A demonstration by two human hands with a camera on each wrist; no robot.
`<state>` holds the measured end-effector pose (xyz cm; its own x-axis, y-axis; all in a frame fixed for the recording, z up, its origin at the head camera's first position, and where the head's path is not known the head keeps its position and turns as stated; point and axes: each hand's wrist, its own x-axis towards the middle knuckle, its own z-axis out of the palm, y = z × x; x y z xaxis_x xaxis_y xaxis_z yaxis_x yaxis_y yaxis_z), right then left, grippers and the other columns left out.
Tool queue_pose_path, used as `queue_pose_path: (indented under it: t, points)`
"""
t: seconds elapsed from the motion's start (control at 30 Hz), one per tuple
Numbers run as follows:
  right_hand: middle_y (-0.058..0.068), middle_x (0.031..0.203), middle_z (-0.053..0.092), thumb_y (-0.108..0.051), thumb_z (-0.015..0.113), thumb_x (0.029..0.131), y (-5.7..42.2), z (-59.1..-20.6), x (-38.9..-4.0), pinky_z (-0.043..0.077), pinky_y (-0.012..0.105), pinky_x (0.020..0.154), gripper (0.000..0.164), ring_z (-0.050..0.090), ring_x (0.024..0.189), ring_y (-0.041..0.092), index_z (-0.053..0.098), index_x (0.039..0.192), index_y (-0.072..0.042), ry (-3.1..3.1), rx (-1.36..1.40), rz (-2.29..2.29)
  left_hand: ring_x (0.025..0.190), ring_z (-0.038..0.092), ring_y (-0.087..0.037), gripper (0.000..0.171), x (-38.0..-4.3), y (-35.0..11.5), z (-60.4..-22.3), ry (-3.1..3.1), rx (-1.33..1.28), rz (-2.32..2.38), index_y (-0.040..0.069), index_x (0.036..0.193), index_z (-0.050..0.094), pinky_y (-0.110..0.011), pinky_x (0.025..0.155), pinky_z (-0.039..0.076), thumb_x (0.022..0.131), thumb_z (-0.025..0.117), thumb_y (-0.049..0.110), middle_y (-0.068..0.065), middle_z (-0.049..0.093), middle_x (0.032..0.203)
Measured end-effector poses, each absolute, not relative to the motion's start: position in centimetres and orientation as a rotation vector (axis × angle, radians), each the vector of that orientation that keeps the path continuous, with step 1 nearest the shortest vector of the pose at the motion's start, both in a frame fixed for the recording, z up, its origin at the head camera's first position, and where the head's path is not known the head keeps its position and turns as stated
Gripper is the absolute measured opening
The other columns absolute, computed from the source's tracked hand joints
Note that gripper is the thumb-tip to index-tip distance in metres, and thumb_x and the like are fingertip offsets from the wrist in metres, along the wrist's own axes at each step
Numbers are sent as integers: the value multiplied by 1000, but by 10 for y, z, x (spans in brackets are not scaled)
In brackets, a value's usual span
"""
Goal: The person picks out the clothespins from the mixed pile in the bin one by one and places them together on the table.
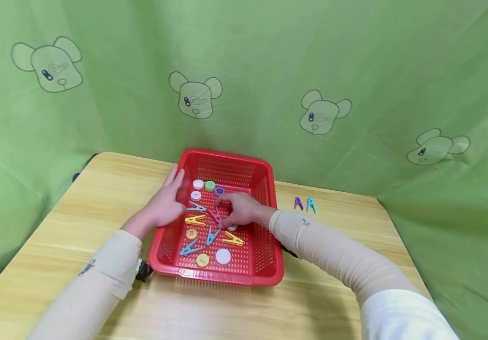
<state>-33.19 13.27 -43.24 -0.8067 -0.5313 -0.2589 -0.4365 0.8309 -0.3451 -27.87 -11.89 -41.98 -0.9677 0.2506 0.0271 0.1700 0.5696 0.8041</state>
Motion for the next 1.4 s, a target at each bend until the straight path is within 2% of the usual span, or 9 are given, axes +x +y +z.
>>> queue_pose_path:
  t: [0.33, 0.57, 0.8, 0.93, 1.17, 1.4]
  points:
    - [-4, 118, 61, -41, 89, 73, 132, -426, -330, 48, 34, 93, 55, 54, 107, 14, 65, 121, -28, 2653, -707, -465, 148, 7, -39, 104, -277, -119, -419, 2715, 375, 1359, 10, 161, 4, -56, 106, 38, 77, 63, -5, 4, -18, 164]
    - [-3, 119, 60, -40, 89, 72, 133, -420, -329, 48, 33, 93, 54, 55, 109, 14, 65, 119, -28, 2677, -713, -531, 148, 7, -39, 103, -277, -118, -417, 2710, 384, 1361, 10, 161, 5, -56, 104, 41, 77, 63, -6, 3, -18, 164]
    - [-2, 113, 59, -41, 87, 75, 134, -415, -327, 52, 31, 81, 56, 56, 97, 16, 62, 123, -27, 2666, -661, -636, 148, 8, -39, 103, -278, -119, -417, 2719, 372, 1334, 11, 161, 4, -55, 101, 44, 78, 62, -5, 4, -18, 164]
    - [-2, 115, 58, -41, 87, 76, 136, -416, -326, 54, 30, 81, 56, 56, 100, 16, 61, 123, -27, 2665, -643, -693, 148, 8, -41, 103, -276, -118, -416, 2726, 375, 1301, 9, 161, 3, -56, 103, 42, 78, 63, -4, 2, -19, 164]
    - [1, 121, 59, -39, 88, 75, 138, -416, -323, 53, 33, 87, 59, 56, 106, 18, 62, 126, -24, 2673, -692, -726, 149, 6, -38, 103, -275, -117, -416, 2710, 363, 1312, 11, 161, 3, -56, 101, 44, 79, 62, -4, 4, -19, 164]
    - [4, 117, 61, -39, 89, 73, 140, -410, -320, 52, 34, 82, 58, 57, 103, 24, 63, 123, -23, 2686, -735, -753, 149, 6, -38, 102, -276, -117, -416, 2701, 354, 1330, 12, 161, 2, -55, 96, 48, 79, 61, -5, 5, -20, 164]
